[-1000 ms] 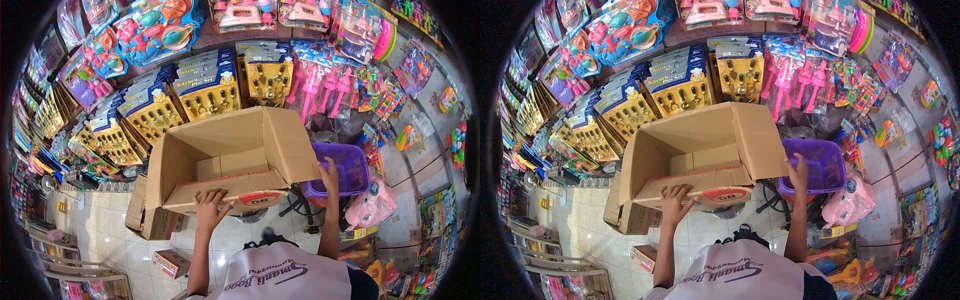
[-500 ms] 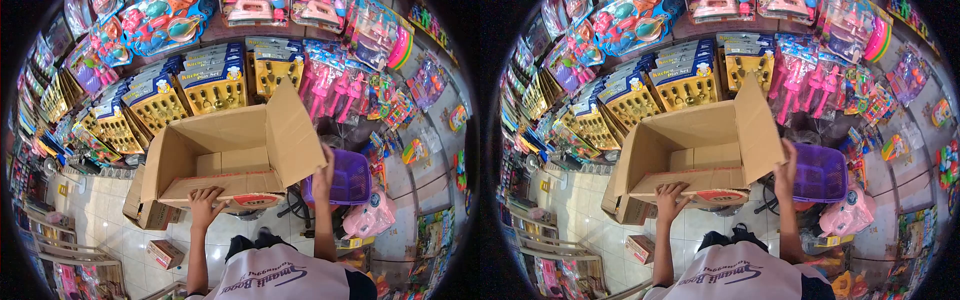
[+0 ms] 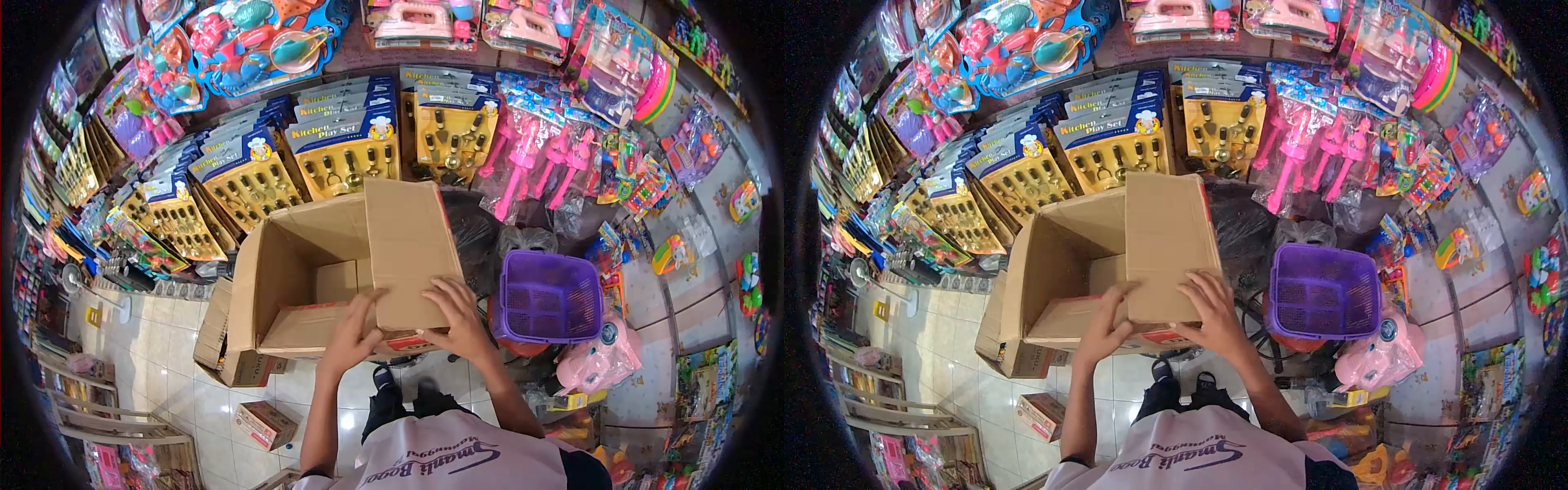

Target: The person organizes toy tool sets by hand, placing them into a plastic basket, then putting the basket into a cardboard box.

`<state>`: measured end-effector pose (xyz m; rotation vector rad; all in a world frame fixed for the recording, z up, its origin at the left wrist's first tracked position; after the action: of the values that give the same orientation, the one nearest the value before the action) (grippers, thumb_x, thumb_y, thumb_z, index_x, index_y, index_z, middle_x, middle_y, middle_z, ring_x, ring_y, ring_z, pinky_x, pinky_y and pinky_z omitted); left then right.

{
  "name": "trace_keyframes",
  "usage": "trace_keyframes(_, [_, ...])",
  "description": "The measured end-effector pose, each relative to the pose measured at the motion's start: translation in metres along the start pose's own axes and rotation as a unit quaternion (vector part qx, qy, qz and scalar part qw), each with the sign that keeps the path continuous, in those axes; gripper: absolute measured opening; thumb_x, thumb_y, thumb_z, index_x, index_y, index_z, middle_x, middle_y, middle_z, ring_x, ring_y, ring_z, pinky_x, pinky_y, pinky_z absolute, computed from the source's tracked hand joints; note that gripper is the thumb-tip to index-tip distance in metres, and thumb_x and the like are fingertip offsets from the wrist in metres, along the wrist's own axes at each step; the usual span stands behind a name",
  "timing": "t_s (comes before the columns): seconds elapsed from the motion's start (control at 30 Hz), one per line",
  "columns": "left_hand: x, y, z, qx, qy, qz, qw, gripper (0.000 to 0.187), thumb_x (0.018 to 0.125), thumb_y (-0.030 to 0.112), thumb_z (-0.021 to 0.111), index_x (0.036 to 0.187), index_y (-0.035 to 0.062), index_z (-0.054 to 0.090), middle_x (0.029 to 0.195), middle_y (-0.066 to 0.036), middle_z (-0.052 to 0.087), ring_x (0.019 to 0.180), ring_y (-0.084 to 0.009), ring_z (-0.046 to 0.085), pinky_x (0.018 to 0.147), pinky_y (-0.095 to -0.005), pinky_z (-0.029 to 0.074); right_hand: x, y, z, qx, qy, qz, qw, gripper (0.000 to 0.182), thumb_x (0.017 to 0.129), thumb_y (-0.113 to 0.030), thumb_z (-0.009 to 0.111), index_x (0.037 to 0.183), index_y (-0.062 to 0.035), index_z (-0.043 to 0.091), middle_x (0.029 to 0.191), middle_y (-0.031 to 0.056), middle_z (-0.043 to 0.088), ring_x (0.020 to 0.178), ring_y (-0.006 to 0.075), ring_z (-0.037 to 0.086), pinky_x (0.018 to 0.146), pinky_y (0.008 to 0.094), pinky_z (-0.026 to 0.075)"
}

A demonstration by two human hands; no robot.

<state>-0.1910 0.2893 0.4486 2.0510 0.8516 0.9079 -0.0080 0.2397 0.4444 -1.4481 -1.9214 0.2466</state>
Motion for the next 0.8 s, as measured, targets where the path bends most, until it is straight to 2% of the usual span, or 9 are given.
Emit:
trace_keyframes(0.07, [0.003, -0.004, 0.003, 0.012, -0.121, -0.017, 0.992, 0.059, 0.076, 0.008, 0.054, 0.132, 0.0057, 0.036, 0.111, -0.024, 0.054, 0.103, -0.0388, 0.053, 0.089, -0.0408, 0.041, 0.003, -0.002, -0.002, -0.033, -0.015, -0.002, 0.999, 0.057, 0.07, -0.033, 0.072, 0.117, -0.0068, 0.054, 0.13, 0.0152, 0.043, 0.127, 0.0331, 0.034, 0.104, 0.0492, 0.023])
trace_keyframes(0.17, [0.002, -0.041, 0.01, 0.003, -0.223, -0.06, 0.973, 0.056, 0.078, 0.007, 0.051, 0.131, 0.0075, 0.036, 0.108, -0.024, 0.054, 0.099, -0.0387, 0.054, 0.086, -0.041, 0.042, 0.005, -0.005, 0.002, -0.054, -0.043, -0.019, 0.997, 0.054, 0.071, -0.038, 0.07, 0.112, -0.007, 0.056, 0.128, 0.014, 0.045, 0.125, 0.032, 0.036, 0.102, 0.0496, 0.025])
trace_keyframes(0.27, [0.009, -0.044, 0.005, -0.002, -0.258, -0.079, 0.963, 0.053, 0.078, 0.007, 0.05, 0.13, 0.0088, 0.037, 0.106, -0.023, 0.055, 0.097, -0.0386, 0.055, 0.086, -0.0424, 0.042, 0.019, -0.005, 0.004, -0.061, -0.045, -0.003, 0.997, 0.05, 0.071, -0.039, 0.07, 0.108, -0.0068, 0.058, 0.123, 0.012, 0.048, 0.12, 0.0316, 0.039, 0.1, 0.0491, 0.027])
trace_keyframes(0.4, [0.021, -0.039, -0.018, 0.059, -0.216, 0.063, 0.972, 0.051, 0.081, 0.009, 0.05, 0.13, 0.01, 0.038, 0.11, -0.022, 0.056, 0.1, -0.037, 0.055, 0.086, -0.0425, 0.042, 0.048, 0.01, 0.006, -0.063, -0.039, 0.041, 0.996, 0.044, 0.073, -0.033, 0.069, 0.107, -0.007, 0.058, 0.11, 0.012, 0.053, 0.109, 0.031, 0.046, 0.095, 0.0443, 0.032])
trace_keyframes(0.53, [0.038, -0.09, -0.061, -0.032, -0.281, -0.115, 0.952, 0.044, 0.085, 0.012, 0.052, 0.128, 0.0097, 0.044, 0.107, -0.015, 0.06, 0.096, -0.0266, 0.057, 0.087, -0.0348, 0.043, 0.1, 0.038, 0.002, -0.042, -0.038, 0.041, 0.998, 0.036, 0.077, -0.027, 0.067, 0.105, -0.0044, 0.057, 0.107, 0.0126, 0.055, 0.104, 0.0311, 0.051, 0.094, 0.041, 0.035])
trace_keyframes(0.6, [0.06, -0.104, -0.1, -0.091, -0.167, -0.08, 0.978, 0.037, 0.087, 0.014, 0.054, 0.123, 0.0072, 0.048, 0.103, -0.012, 0.061, 0.094, -0.0205, 0.057, 0.085, -0.0324, 0.044, 0.126, 0.07, 0.007, 0.01, 0.001, 0.05, 0.999, 0.036, 0.079, -0.027, 0.066, 0.105, -0.0033, 0.056, 0.106, 0.0134, 0.056, 0.103, 0.0322, 0.052, 0.091, 0.0402, 0.038])
trace_keyframes(0.67, [0.082, -0.143, -0.137, -0.041, -0.051, -0.044, 0.997, 0.032, 0.091, 0.02, 0.054, 0.118, 0.0027, 0.05, 0.1, -0.008, 0.06, 0.089, -0.0164, 0.057, 0.078, -0.0297, 0.047, 0.155, 0.108, 0.016, 0.047, 0.045, 0.077, 0.995, 0.036, 0.082, -0.027, 0.064, 0.106, -0.0024, 0.055, 0.104, 0.0147, 0.057, 0.101, 0.0333, 0.054, 0.088, 0.0397, 0.041])
trace_keyframes(0.73, [0.1, -0.173, -0.176, -0.026, 0.046, -0.074, 0.996, 0.026, 0.088, 0.015, 0.054, 0.111, 0.0008, 0.054, 0.096, -0.01, 0.059, 0.091, -0.017, 0.056, 0.081, -0.0308, 0.044, 0.18, 0.147, 0.023, 0.067, 0.088, 0.128, 0.986, 0.037, 0.084, -0.029, 0.063, 0.107, -0.0017, 0.054, 0.1, 0.0164, 0.058, 0.097, 0.0342, 0.056, 0.085, 0.0395, 0.043])
trace_keyframes(0.8, [0.114, -0.216, -0.212, 0.009, 0.091, -0.122, 0.988, 0.029, 0.089, 0.019, 0.056, 0.112, 0.0018, 0.054, 0.1, -0.013, 0.061, 0.093, -0.0229, 0.059, 0.079, -0.0329, 0.045, 0.205, 0.194, 0.034, 0.032, 0.097, 0.164, 0.981, 0.035, 0.088, -0.031, 0.057, 0.107, -0.0019, 0.055, 0.098, 0.0148, 0.06, 0.094, 0.0282, 0.058, 0.084, 0.0357, 0.043])
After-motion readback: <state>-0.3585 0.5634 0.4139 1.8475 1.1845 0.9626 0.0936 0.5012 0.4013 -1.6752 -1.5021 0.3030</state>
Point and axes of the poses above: each hand's wrist, its own x-axis towards the middle knuckle, its own z-axis out of the palm, y = z × x, the point moved 7 cm from there along x, towards the middle knuckle
